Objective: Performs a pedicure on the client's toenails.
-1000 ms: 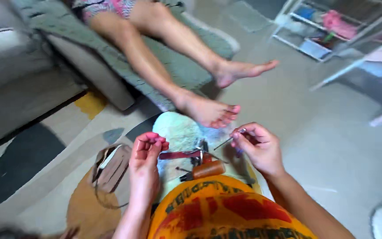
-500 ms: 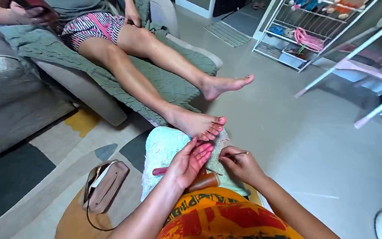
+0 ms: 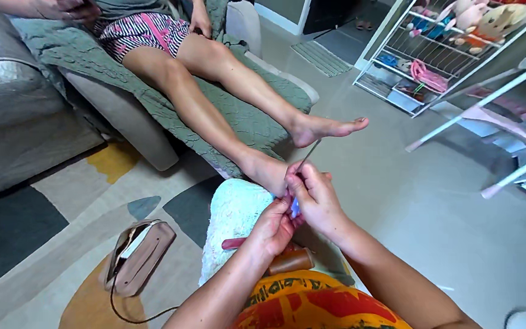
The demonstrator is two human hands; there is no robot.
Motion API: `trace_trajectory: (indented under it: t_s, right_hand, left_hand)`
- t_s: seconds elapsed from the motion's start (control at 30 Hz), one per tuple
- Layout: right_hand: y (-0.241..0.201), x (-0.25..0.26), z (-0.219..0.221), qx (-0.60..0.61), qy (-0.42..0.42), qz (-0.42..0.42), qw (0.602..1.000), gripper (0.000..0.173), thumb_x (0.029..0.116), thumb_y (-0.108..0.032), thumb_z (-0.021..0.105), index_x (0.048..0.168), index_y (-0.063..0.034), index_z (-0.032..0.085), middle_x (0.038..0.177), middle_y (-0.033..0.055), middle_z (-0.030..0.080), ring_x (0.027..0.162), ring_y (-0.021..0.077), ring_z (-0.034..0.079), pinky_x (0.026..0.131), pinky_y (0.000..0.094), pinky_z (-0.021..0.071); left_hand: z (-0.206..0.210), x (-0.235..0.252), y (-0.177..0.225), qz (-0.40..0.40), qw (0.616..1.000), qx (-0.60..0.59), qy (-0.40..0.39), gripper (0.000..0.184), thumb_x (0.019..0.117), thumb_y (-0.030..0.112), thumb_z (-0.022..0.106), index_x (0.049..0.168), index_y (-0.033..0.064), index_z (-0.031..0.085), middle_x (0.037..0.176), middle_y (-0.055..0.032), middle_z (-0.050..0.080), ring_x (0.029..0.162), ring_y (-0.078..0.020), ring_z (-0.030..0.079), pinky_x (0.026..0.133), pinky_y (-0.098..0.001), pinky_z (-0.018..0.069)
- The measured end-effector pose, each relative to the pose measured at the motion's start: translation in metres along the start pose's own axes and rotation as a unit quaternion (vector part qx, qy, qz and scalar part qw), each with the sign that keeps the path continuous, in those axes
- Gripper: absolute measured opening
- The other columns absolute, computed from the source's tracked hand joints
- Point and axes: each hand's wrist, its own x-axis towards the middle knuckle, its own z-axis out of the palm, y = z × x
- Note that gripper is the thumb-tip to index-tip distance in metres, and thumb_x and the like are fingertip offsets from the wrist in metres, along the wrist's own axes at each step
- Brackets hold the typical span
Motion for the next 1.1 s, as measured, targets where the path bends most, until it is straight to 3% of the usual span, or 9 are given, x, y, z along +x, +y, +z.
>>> trace_trajectory:
  t_s: [0.07,0.2,0.33,0.43,0.63,0.87,1.1]
  right_hand:
    - [0.002,-0.010,-0.010,-0.006,-0.068,0.012,0.998,0.019,0.1064,-0.021,0.050,0.104,-0.0072,0.062,0.088,0.0021,0.063,0.079,0.0084,0.062,0.076,0.0276,0.0554]
    - [0.007,-0.012,-0.044,0.076,-0.115,0.053,0.989,0.011,0.1036,-0.013,0.054,0.107,-0.0050,0.061,0.085,0.0025,0.068,0.071,0.0098,0.067,0.067,0.0259,0.0589]
    - [0.021,-0.012,-0.053,0.155,-0.115,0.079,0.978,0.009,0.0975,-0.004,0.064,0.106,-0.0019,0.062,0.088,0.0066,0.073,0.075,0.0149,0.073,0.071,0.0289,0.0640]
    - [0.031,-0.022,-0.050,0.154,-0.092,0.048,0.983,0.012,0.0935,-0.004,0.070,0.104,-0.0014,0.065,0.093,0.0054,0.074,0.078,0.0128,0.073,0.073,0.0272,0.0641]
    - [0.037,-0.038,-0.053,0.140,-0.055,0.001,0.989,0.010,0.0930,-0.004,0.070,0.102,-0.0033,0.067,0.100,0.0050,0.076,0.093,0.0129,0.074,0.083,0.0263,0.0627]
    - [0.038,-0.043,-0.048,0.119,-0.028,0.029,0.992,0.008,0.0927,-0.010,0.073,0.096,-0.0048,0.068,0.096,0.0016,0.075,0.081,0.0066,0.071,0.072,0.0203,0.0604]
    - [0.038,-0.042,-0.048,0.111,-0.042,0.028,0.992,0.006,0.0921,-0.009,0.073,0.095,-0.0052,0.069,0.096,0.0024,0.075,0.082,0.0070,0.071,0.072,0.0209,0.0607]
  left_hand:
    - [-0.005,0.002,0.001,0.003,1.000,0.008,-0.016,0.012,0.1058,0.008,0.047,0.100,0.0080,0.058,0.081,-0.0055,0.066,0.073,-0.0137,0.066,0.073,-0.0300,0.0582]
    - [-0.005,0.003,0.004,-0.002,0.999,0.018,-0.039,0.011,0.1070,0.008,0.049,0.106,0.0032,0.058,0.092,-0.0107,0.071,0.087,-0.0188,0.072,0.086,-0.0333,0.0600]
    - [-0.004,0.003,0.001,-0.007,1.000,0.014,-0.027,0.010,0.1070,0.009,0.050,0.112,0.0031,0.055,0.096,-0.0132,0.072,0.088,-0.0205,0.073,0.083,-0.0328,0.0612]
    - [-0.004,0.004,-0.002,-0.005,1.000,0.016,-0.020,0.012,0.1060,0.009,0.052,0.116,0.0036,0.053,0.095,-0.0125,0.071,0.084,-0.0195,0.073,0.080,-0.0311,0.0619]
    - [-0.004,0.007,-0.006,0.005,1.000,0.013,-0.012,0.008,0.1051,0.006,0.053,0.112,0.0031,0.054,0.093,-0.0122,0.070,0.081,-0.0193,0.073,0.077,-0.0309,0.0621]
    - [-0.005,0.007,-0.009,0.016,1.000,0.004,-0.008,0.009,0.1050,0.005,0.052,0.114,0.0034,0.053,0.095,-0.0133,0.070,0.083,-0.0198,0.073,0.079,-0.0312,0.0618]
    - [-0.006,0.006,-0.009,0.018,1.000,0.000,-0.005,0.010,0.1042,0.004,0.054,0.114,0.0034,0.053,0.095,-0.0129,0.070,0.083,-0.0198,0.073,0.080,-0.0312,0.0616]
